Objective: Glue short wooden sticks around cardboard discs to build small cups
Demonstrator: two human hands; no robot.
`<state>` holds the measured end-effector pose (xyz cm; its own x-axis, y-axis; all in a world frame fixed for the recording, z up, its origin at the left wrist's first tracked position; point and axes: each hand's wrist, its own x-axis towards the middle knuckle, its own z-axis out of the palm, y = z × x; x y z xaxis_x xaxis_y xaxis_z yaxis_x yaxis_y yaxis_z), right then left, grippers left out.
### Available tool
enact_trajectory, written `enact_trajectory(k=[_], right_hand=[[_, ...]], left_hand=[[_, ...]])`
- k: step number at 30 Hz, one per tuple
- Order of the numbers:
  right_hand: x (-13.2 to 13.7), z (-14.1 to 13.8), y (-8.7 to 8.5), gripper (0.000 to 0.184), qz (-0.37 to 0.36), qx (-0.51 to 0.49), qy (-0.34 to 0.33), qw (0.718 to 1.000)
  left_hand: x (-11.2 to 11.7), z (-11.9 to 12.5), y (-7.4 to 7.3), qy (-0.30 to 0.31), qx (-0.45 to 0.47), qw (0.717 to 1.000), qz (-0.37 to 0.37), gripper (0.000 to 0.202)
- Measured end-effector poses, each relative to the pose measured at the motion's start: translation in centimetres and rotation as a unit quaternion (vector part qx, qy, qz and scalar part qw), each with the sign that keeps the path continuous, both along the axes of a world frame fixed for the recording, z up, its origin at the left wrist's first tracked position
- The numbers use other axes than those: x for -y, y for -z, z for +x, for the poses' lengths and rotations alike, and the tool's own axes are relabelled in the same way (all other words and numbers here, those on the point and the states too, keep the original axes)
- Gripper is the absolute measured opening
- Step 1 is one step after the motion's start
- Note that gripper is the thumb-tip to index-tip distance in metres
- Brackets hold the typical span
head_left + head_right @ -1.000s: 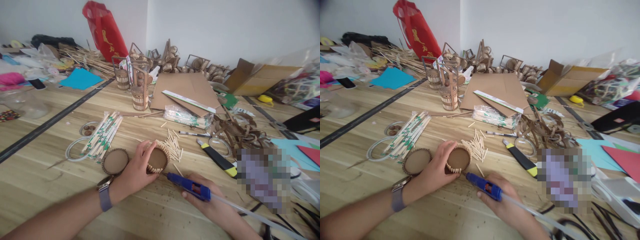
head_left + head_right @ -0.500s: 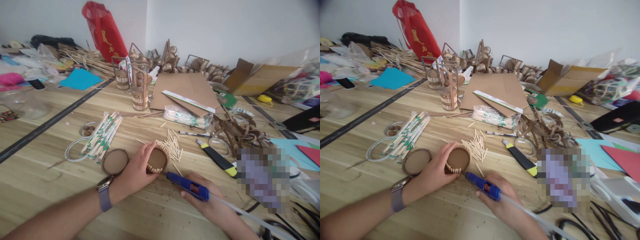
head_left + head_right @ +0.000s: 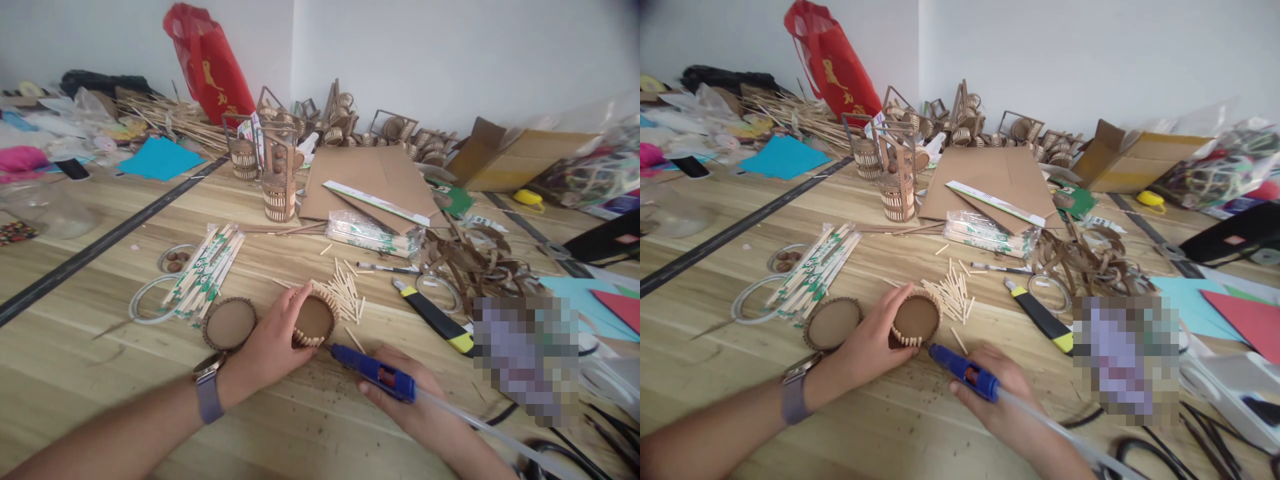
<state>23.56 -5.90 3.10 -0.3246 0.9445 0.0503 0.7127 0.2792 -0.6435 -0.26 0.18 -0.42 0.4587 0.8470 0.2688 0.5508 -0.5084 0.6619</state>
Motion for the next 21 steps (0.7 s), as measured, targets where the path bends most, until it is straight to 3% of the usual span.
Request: enact_trajectory(k=[21], right_hand=[[-0.01, 0.16, 0.69, 0.029, -0.008, 0.013, 0.002, 1.0]], left_hand=[[-0.03, -0.03, 0.05, 0.005, -0.005, 1.0, 0.017, 0.104]])
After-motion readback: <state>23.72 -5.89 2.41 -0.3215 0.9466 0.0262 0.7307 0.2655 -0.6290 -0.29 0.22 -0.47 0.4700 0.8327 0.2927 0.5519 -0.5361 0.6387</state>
